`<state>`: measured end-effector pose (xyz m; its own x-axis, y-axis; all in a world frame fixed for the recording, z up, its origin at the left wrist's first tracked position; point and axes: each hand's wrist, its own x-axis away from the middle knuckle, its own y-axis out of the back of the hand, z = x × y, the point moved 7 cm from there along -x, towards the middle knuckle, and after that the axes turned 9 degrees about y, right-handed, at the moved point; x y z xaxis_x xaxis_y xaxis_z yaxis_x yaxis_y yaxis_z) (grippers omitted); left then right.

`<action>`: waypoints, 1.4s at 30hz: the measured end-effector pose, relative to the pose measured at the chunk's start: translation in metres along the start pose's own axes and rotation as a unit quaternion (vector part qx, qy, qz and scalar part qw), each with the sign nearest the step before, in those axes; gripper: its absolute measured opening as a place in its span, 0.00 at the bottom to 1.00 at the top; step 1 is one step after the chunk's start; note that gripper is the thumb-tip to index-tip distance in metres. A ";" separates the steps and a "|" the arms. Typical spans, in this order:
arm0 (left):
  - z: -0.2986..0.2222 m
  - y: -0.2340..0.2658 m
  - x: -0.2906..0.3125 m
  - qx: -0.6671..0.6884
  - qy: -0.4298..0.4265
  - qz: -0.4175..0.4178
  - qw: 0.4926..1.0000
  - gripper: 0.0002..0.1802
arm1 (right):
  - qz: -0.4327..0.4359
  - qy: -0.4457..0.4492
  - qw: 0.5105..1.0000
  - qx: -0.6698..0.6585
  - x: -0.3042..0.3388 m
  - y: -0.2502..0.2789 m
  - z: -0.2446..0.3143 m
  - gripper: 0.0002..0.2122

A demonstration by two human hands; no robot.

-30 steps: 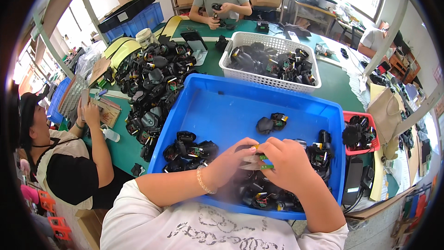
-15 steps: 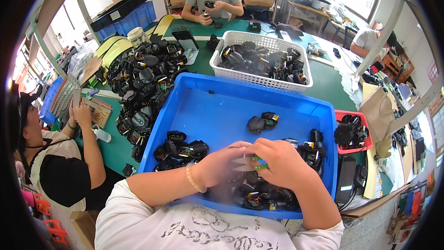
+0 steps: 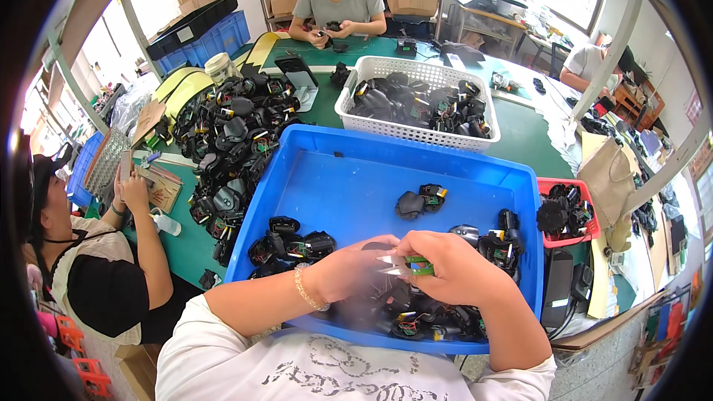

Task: The person assembles computer mice by hand, fitting circuit boards, batteries, and plastic components into mouse shells, using diagonal cutters to trim parts as needed.

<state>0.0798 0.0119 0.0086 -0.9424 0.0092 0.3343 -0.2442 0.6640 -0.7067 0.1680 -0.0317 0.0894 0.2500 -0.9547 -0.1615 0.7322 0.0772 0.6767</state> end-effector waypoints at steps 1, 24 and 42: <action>0.000 0.000 0.000 0.001 0.003 -0.008 1.000 0.13 | -0.001 0.001 1.000 0.000 -0.001 -0.001 -0.001 0.11; 0.006 0.019 -0.003 0.102 -0.007 -0.083 0.991 0.10 | -0.137 0.025 0.990 0.002 -0.007 -0.006 -0.007 0.08; -0.002 0.006 0.000 0.093 -0.021 -0.024 0.995 0.11 | -0.178 0.049 0.973 -0.136 -0.001 -0.016 -0.021 0.04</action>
<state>0.0788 0.0173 0.0059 -0.9362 -0.0525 0.3474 -0.3238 0.5129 -0.7951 0.1690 -0.0261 0.0639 -0.0013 -0.9039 -0.4277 0.9210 -0.1677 0.3516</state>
